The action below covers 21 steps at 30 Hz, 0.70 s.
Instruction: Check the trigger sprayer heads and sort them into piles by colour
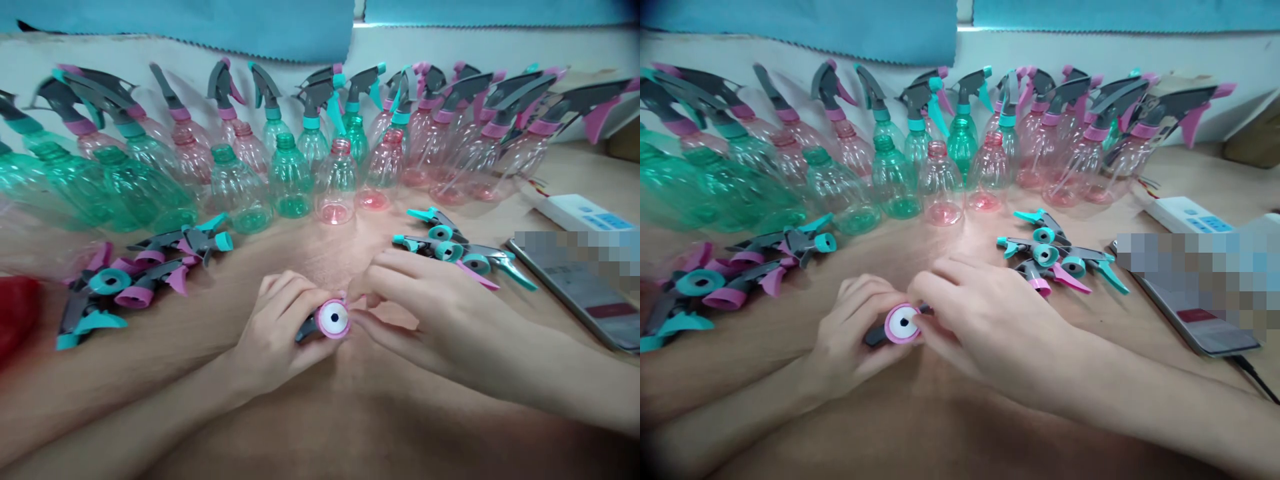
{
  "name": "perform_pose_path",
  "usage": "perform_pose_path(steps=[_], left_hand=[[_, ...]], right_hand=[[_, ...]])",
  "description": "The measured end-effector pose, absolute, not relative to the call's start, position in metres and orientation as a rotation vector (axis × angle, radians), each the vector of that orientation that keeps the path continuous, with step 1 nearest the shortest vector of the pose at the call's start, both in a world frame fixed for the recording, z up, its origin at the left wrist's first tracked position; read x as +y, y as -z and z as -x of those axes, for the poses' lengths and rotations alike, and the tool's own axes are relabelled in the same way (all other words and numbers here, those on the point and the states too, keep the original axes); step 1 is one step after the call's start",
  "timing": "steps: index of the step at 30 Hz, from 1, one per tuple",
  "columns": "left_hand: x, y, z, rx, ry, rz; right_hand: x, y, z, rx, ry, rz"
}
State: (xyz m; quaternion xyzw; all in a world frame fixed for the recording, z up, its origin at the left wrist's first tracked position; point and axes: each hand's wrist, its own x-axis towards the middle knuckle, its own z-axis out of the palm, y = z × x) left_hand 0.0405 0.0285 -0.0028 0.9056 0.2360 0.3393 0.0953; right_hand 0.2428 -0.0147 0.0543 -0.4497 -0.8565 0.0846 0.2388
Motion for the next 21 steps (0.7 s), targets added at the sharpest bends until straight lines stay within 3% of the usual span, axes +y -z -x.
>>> perform_pose_path(steps=[10,21], left_hand=[[0.0294,0.0037,-0.0412,0.662,-1.012,-2.708],[0.029,0.0034,-0.0415,0.624,-1.002,-2.728]], right_hand=[[-0.0118,-0.0512,-0.2449,-2.449,-0.153,1.03],[-0.0087,-0.054,-0.2509,-2.506,-0.443,1.098]])
